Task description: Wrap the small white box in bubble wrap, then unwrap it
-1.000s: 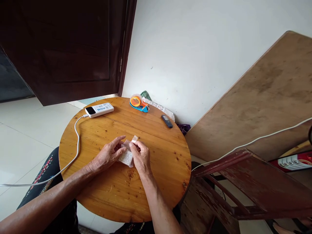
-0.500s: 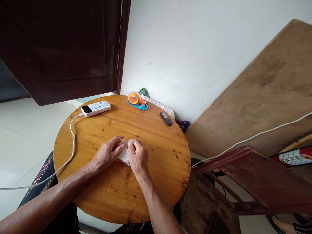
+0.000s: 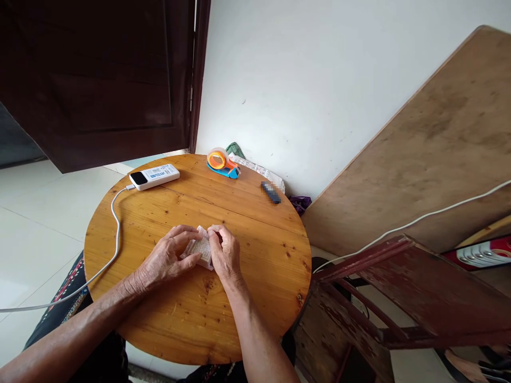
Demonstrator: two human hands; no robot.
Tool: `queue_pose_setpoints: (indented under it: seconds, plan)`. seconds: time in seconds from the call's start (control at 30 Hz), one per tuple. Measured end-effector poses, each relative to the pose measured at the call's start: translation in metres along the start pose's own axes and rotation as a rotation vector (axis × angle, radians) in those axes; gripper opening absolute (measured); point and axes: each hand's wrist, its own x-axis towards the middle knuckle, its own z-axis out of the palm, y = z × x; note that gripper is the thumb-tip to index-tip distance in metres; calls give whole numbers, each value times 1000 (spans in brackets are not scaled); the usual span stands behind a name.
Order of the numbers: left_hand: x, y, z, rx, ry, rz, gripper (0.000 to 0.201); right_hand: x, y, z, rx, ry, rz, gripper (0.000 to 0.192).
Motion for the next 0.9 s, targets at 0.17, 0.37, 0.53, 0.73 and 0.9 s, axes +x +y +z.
queue_pose_setpoints:
  seconds: [0.17, 0.37, 0.53, 0.73, 0.9]
  plan:
    - [0, -3, 1, -5, -14, -3, 33, -1, -6, -5, 3, -54, 7, 26]
    - [1, -2, -2, -11, -36, -27, 33, -4, -8, -12, -29, -89, -24, 31]
    - [2, -2, -1, 9, -39, -24, 33, -8, -9, -15, 1, -73, -53, 30]
    - [2, -1, 0, 34, -40, -46, 34, -12, -12, -19, -53, -56, -195, 22]
    - [2, -2, 1, 41, -29, -42, 33, -16, -12, -21, -119, -75, -324, 22]
